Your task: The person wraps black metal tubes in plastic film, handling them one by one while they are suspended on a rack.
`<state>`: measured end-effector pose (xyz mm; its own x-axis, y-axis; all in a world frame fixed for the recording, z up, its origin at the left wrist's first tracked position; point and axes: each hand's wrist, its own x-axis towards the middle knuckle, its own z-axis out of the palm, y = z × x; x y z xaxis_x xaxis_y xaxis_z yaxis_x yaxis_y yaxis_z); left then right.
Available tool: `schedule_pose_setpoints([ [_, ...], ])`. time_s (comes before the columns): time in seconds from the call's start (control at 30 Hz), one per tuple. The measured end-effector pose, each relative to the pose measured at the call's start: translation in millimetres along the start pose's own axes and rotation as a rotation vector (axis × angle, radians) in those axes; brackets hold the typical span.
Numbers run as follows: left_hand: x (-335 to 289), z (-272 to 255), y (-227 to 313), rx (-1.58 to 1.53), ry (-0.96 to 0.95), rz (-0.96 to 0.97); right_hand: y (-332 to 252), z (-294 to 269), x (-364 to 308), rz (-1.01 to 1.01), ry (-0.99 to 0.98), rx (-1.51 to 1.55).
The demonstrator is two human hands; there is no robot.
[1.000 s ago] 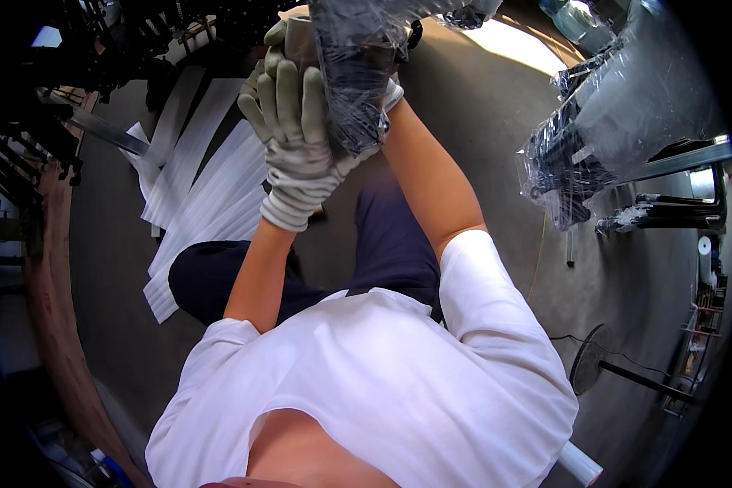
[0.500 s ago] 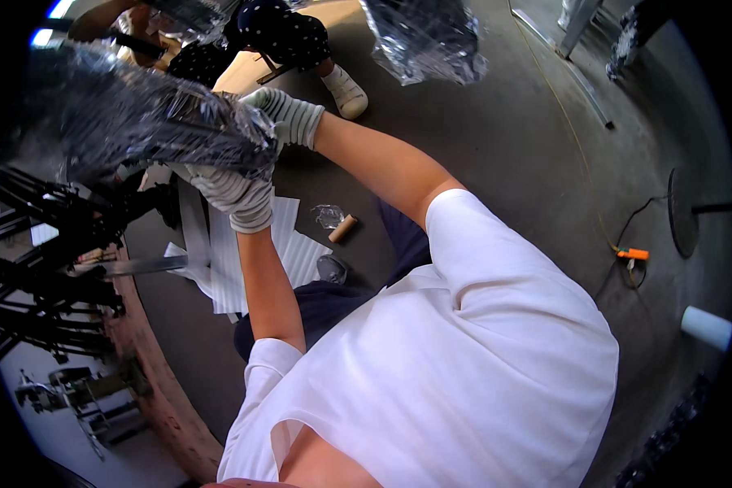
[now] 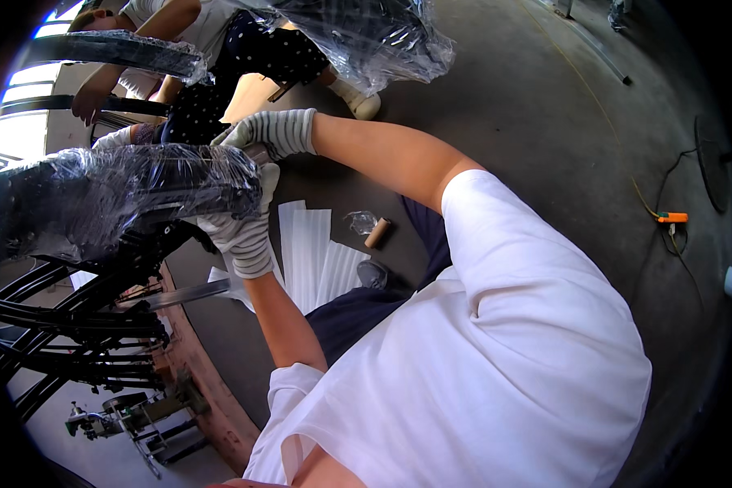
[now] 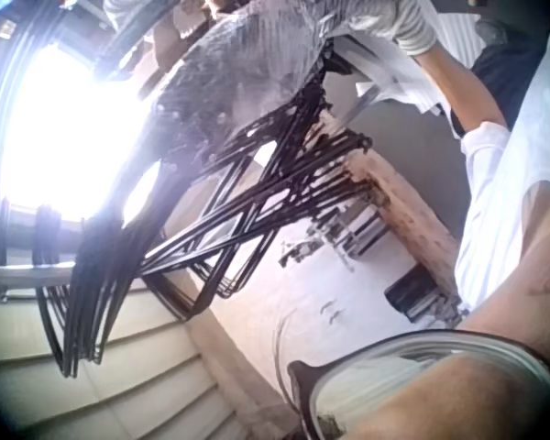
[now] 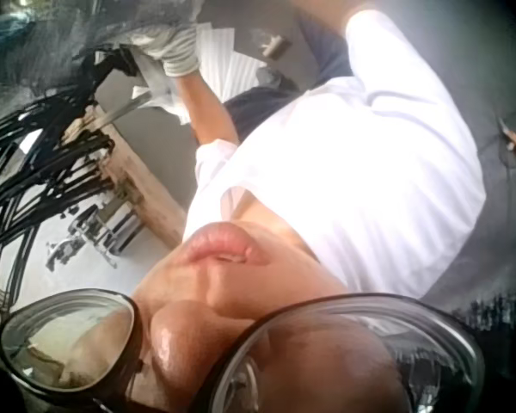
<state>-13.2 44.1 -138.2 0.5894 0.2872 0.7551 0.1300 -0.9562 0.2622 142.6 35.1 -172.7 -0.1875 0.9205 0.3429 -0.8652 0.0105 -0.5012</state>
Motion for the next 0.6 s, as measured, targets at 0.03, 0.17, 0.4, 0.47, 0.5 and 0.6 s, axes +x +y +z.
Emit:
schedule_pose_setpoints([
  [0.03, 4.5, -4.8, -5.7, -0.1, -0.054, -0.059, 3.5, -4.6, -0.2, -0.041, -0.05, -0.06],
  [0.17, 23.4, -29.1, -3.0, -0.304, -0.239, -0.077, 3.1, -15.8, -9.0, -0.234, -0.009, -0.483],
  [0.4, 17.8, 4.9, -89.2, -1.817, -0.352, -0.795, -0.2, -25.4, -10.3, -0.231, 0.083, -0.767],
  [0.47, 12.1, 10.7, -104.4, -1.972, -0.371, -0.752, 7.0, -19.3, -19.5, -0.304, 0.214, -0.21],
  [0.5, 7.3, 10.8, -109.6, -1.903, -0.353, -0.676, 14.5, -10.9, -26.4, -0.35, 0.237, -0.092],
  [0.6, -0.6, 9.8, -113.4, -0.817, -0.205, -0.137, 23.6, 13.1, -33.1, -0.465, 0.443, -0.003],
])
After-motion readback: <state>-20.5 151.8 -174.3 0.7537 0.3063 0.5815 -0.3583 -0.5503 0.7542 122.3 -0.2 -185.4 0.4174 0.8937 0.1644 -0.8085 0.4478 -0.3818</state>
